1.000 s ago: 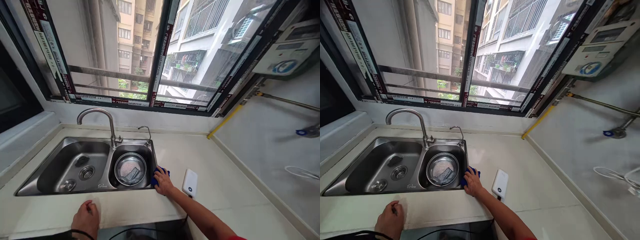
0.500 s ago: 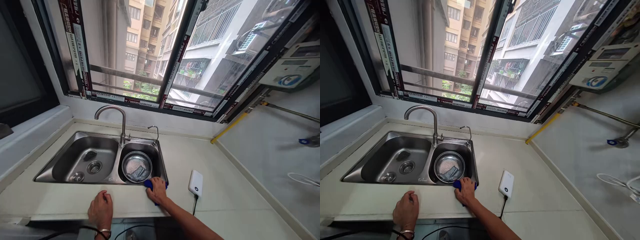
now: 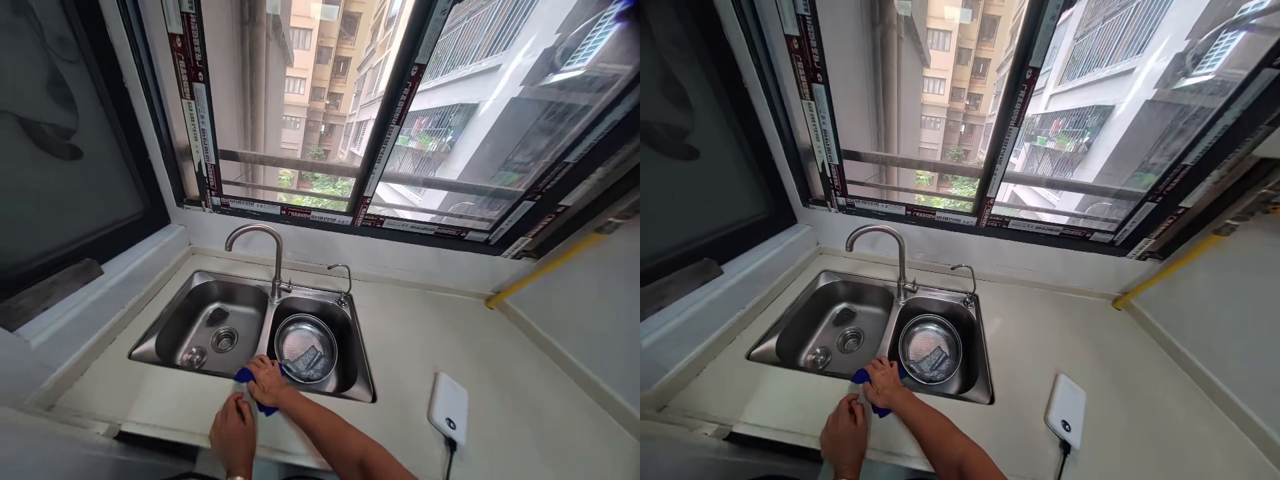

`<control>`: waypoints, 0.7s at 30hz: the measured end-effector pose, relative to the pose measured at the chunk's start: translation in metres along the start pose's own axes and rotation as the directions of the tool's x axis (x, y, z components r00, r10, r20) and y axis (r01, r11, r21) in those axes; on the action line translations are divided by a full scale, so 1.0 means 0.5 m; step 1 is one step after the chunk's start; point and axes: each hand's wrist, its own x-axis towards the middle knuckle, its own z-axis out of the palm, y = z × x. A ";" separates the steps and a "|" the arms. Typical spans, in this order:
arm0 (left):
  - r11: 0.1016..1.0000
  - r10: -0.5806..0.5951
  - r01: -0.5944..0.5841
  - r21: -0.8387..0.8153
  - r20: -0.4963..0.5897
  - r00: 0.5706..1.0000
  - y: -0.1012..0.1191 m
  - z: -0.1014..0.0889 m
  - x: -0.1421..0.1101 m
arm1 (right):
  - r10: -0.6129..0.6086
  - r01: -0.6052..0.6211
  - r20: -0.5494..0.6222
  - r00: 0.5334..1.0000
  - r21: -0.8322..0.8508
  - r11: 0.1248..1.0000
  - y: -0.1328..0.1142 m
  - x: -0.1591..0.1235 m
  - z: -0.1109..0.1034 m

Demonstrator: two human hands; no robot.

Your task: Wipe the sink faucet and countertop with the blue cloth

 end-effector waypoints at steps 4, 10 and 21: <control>0.999 -0.031 0.032 -0.010 0.024 0.999 -0.006 0.000 -0.001 | -0.076 0.075 0.031 0.997 0.045 0.996 0.038 0.046 0.000; 0.980 -0.178 0.189 -0.058 0.157 0.971 -0.002 -0.011 0.009 | -0.100 0.099 0.006 0.995 0.066 0.993 0.084 0.102 -0.001; 0.896 -0.438 0.445 0.008 0.193 0.878 0.039 -0.037 0.012 | -0.042 0.045 -0.038 0.998 0.093 0.995 0.217 0.255 -0.091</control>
